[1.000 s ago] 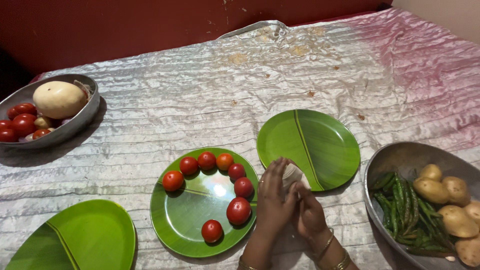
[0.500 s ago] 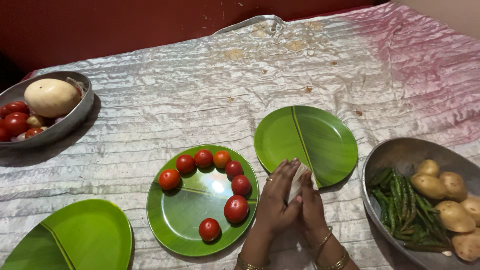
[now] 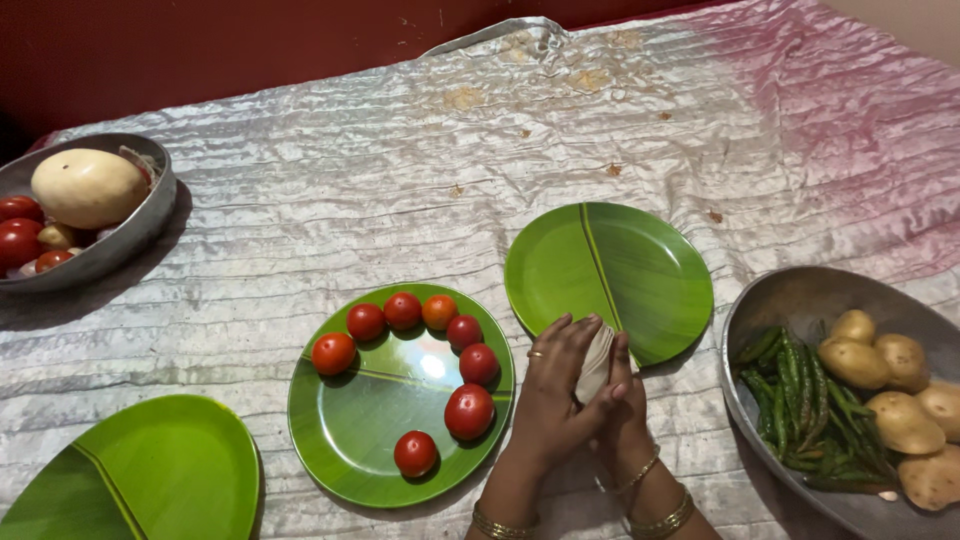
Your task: The person cleans and wipes tomatoes, potatoes, and green beans with a cloth and places them on plates.
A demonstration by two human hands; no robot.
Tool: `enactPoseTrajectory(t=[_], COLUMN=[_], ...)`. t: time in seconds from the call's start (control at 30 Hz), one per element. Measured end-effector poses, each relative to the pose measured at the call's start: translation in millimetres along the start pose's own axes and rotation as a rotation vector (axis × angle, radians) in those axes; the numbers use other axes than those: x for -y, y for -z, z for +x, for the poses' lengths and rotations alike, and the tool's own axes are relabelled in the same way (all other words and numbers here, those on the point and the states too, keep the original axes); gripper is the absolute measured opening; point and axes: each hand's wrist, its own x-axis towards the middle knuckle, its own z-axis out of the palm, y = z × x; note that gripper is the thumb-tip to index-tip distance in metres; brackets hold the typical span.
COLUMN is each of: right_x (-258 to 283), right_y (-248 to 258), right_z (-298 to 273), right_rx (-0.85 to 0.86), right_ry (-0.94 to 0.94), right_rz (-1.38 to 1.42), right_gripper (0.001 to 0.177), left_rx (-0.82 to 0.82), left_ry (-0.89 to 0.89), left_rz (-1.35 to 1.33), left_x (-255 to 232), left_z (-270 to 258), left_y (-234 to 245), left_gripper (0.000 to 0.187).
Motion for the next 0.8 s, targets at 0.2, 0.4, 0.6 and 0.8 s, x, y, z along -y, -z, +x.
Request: enactPoseTrajectory(t=[0.2, 0.4, 0.6, 0.8], right_x=[7, 11, 18, 23], right_y=[-6, -12, -21, -32], right_z=[-4, -6, -9, -16], right_rx=[-0.121, -0.229, -0.274, -0.287], right_ry=[0.035, 0.085, 0.073, 0.065], right_rz=[-0.073, -0.117, -0.132, -0.099], right_gripper=[0.064, 0.051, 0.047, 0.039], left_rx=[-0.016, -0.013, -0.012, -0.015], left_ry=[0.004, 0.045, 0.063, 0.074], left_rz=[-0.028, -0.086, -0.095, -0.103], left_x=[2, -1, -3, -5], left_z=[1, 1, 1, 1], left_y=[0, 0, 1, 2], left_gripper=[0.068, 0.067, 0.067, 0.067])
